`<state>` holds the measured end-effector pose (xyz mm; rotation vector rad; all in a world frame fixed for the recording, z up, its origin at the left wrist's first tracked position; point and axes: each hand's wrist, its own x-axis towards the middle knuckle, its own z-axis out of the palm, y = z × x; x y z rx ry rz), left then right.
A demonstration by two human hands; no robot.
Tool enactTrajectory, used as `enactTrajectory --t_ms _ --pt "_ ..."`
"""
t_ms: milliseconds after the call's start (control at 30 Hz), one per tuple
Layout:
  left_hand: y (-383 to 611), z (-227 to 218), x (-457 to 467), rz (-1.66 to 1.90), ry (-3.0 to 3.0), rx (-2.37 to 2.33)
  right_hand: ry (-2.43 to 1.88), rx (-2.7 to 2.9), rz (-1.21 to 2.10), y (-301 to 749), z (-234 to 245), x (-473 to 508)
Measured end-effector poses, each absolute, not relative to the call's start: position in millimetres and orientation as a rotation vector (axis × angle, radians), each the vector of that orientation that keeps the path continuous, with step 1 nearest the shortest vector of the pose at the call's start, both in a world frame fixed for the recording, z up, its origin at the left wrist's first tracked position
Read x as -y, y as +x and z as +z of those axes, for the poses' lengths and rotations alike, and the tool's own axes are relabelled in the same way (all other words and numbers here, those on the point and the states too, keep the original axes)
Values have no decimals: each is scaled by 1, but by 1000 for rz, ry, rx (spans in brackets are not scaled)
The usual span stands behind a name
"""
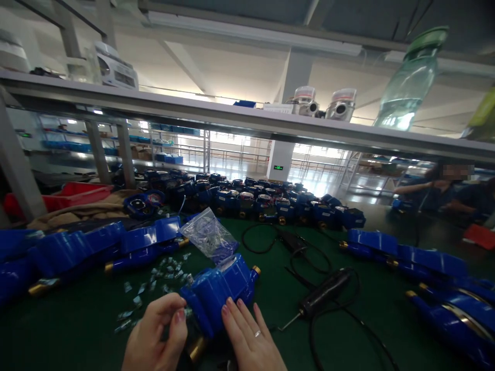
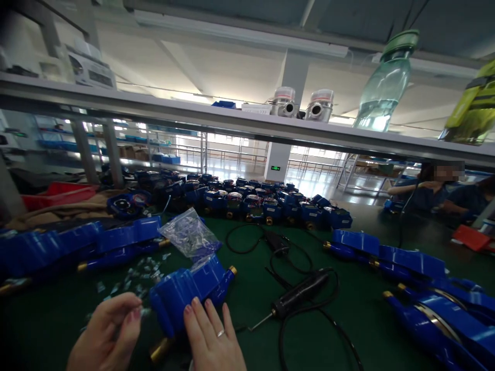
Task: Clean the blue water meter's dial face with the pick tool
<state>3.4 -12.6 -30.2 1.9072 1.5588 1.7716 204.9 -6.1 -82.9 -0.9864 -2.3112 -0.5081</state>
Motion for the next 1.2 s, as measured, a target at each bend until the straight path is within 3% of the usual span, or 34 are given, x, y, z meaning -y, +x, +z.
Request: enactTrajectory --t_ms 167,300,467,600,733,1000,1200 --pt "-36 -7 -15 1479 1330 -2000 -955 2370 -402 212 -73 6" --pt "-55 -12 -44 1478 986 -1955 -1226 2364 -248 235 -66 11" --pt "-24 -21 -32 1441 1117 -1734 -2100 1895 33 278 -44 -4" --pt "3 -24 -4 1322 1385 -1415 -2329 1824 119 301 -19 -36" --pt "8 -29 6 1233 1631 -1381 -2450 1867 227 308 -7 -62" --pt "2 -20 -1 1022 1877 -1338 -2393 1748 515 307 2 -73" --pt "7 -23 -4 978 1860 -1109 -1684 1512 963 282 24 -36"
